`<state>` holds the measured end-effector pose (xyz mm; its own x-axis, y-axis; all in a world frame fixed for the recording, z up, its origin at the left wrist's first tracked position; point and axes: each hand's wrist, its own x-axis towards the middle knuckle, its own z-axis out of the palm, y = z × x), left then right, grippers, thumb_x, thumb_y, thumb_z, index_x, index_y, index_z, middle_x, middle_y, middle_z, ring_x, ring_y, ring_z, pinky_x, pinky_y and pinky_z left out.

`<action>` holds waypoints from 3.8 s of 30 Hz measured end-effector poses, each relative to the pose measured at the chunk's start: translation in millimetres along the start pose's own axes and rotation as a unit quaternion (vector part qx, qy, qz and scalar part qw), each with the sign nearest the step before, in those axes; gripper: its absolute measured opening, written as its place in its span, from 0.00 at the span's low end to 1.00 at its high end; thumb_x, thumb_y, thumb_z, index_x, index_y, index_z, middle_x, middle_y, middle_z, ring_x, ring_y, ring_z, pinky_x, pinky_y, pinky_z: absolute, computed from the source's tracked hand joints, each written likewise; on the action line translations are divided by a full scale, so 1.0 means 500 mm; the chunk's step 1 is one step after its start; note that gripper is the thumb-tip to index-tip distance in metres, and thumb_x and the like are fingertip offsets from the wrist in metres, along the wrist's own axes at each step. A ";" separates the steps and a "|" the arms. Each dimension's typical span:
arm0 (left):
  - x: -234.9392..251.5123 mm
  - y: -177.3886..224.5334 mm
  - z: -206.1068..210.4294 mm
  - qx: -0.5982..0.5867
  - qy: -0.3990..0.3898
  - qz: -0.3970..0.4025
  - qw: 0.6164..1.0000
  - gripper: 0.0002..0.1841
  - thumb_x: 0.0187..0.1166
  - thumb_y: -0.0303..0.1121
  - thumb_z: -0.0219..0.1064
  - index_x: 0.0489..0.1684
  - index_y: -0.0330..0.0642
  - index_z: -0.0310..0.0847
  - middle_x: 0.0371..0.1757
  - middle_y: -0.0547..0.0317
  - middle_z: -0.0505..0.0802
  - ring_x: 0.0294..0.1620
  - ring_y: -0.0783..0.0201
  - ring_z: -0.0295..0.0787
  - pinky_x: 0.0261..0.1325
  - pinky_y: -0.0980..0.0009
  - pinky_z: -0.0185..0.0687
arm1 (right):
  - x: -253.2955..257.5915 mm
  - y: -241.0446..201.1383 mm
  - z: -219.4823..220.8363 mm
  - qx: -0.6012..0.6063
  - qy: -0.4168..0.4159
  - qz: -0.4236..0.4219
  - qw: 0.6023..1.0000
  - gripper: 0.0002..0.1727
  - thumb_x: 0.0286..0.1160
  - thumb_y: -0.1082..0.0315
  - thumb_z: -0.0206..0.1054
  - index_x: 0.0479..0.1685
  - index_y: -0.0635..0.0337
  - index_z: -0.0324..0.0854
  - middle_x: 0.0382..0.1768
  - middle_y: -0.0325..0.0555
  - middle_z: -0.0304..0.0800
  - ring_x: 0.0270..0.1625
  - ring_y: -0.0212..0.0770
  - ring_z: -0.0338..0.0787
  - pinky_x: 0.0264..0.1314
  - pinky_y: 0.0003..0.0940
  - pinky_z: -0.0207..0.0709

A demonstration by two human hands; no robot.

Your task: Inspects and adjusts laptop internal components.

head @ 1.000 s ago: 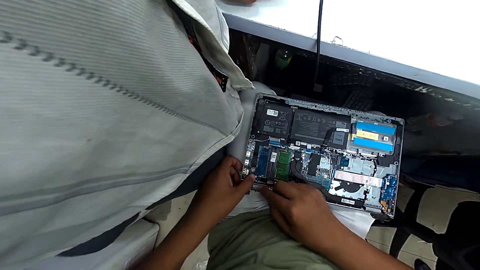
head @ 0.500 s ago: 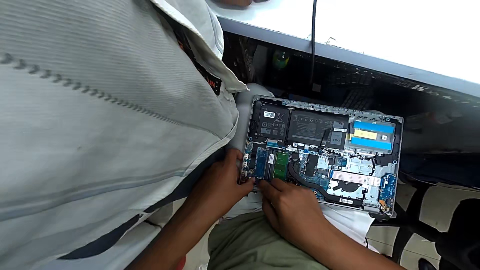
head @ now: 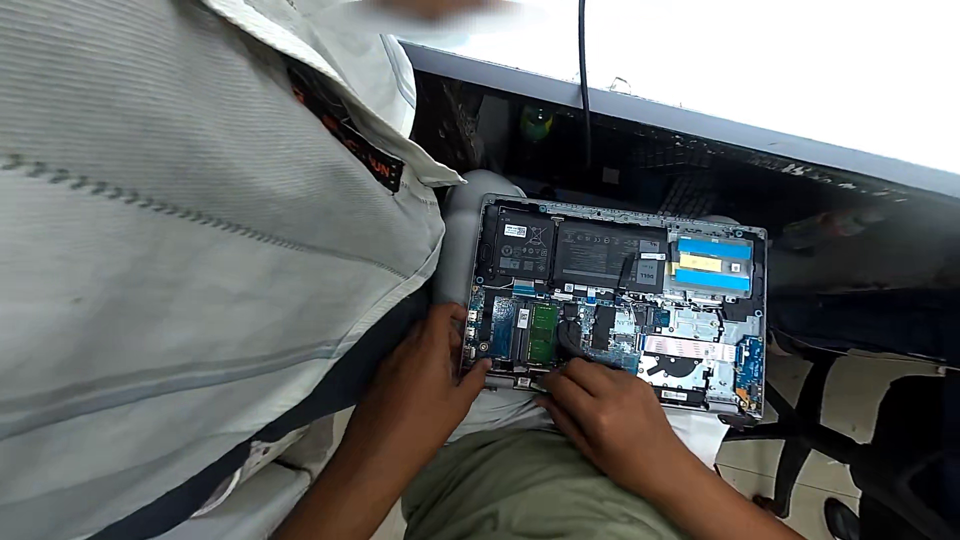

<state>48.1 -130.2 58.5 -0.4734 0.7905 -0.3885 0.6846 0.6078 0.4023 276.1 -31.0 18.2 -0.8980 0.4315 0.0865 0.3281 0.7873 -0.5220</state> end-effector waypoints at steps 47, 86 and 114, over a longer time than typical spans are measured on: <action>-0.024 -0.003 0.082 0.111 0.131 0.356 0.919 0.13 0.82 0.47 0.63 0.45 0.54 0.92 0.54 0.63 0.92 0.63 0.56 0.86 0.69 0.50 0.77 | -0.021 0.005 0.018 -0.115 0.098 -0.095 0.984 0.12 0.85 0.61 0.64 0.46 0.56 0.91 0.31 0.39 0.87 0.29 0.39 0.83 0.25 0.32 0.74; -0.015 -0.018 0.089 0.048 0.112 0.348 0.929 0.11 0.82 0.45 0.63 0.45 0.55 0.90 0.63 0.62 0.88 0.68 0.57 0.82 0.70 0.52 0.77 | -0.013 0.027 0.032 -0.110 0.140 -0.161 0.971 0.10 0.83 0.68 0.63 0.53 0.56 0.90 0.36 0.41 0.89 0.29 0.40 0.80 0.27 0.32 0.70; -0.016 0.005 0.113 0.039 0.151 0.292 0.943 0.08 0.76 0.47 0.66 0.34 0.59 0.89 0.59 0.68 0.89 0.63 0.61 0.83 0.62 0.55 0.76 | -0.016 0.023 0.050 0.006 0.147 -0.030 0.989 0.11 0.84 0.58 0.66 0.42 0.53 0.91 0.32 0.37 0.89 0.36 0.34 0.89 0.39 0.30 0.84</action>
<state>84.6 -139.1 15.8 -0.1300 0.9817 0.1394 0.9109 0.0627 0.4078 279.8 -36.1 -9.6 -0.7909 0.4945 0.3606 0.2714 0.8115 -0.5175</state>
